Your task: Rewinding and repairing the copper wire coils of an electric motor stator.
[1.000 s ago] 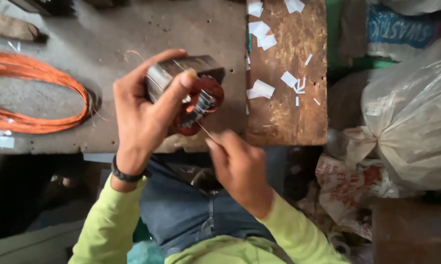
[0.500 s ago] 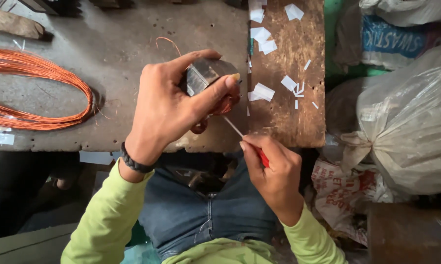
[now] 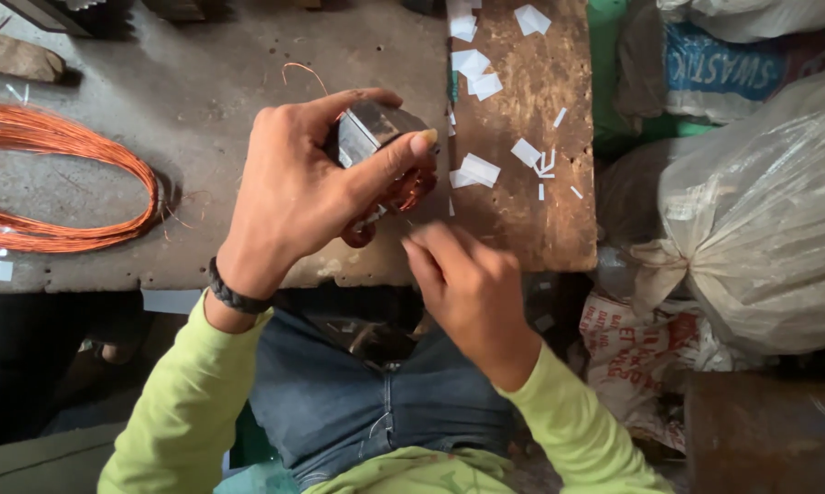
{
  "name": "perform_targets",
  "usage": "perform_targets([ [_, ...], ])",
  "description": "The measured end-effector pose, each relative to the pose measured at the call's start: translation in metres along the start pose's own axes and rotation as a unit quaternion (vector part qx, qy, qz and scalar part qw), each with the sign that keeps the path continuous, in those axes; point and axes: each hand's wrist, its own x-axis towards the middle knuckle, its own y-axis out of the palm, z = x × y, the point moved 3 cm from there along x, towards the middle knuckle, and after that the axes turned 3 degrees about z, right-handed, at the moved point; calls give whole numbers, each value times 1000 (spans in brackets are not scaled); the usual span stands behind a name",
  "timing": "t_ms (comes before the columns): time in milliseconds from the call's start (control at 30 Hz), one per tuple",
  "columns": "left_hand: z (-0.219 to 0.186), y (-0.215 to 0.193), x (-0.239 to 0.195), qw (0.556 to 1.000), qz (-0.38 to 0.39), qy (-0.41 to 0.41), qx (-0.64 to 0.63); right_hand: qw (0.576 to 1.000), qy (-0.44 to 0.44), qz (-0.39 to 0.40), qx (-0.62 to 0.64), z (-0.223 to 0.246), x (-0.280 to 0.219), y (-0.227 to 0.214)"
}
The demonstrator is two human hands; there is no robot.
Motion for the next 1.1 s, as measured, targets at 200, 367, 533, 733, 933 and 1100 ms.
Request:
perform_targets([
  [200, 2, -5, 1, 999, 40, -22, -10, 996, 2, 94, -11, 8, 23, -9],
  [367, 15, -8, 1, 997, 7, 10, -80, 995, -39, -76, 49, -3, 5, 17],
  [533, -1, -3, 0, 997, -8, -58, -59, 999, -20, -42, -14, -20, 15, 35],
  [733, 17, -11, -2, 996, -15, -70, -57, 997, -15, 71, 0, -5, 40, 12],
  [933, 54, -16, -7, 992, -70, -25, -102, 991, -115, -60, -26, -13, 13, 28],
  [1100, 36, -10, -41, 991, -79, 102, -26, 992, -33, -113, 46, -54, -60, 13],
])
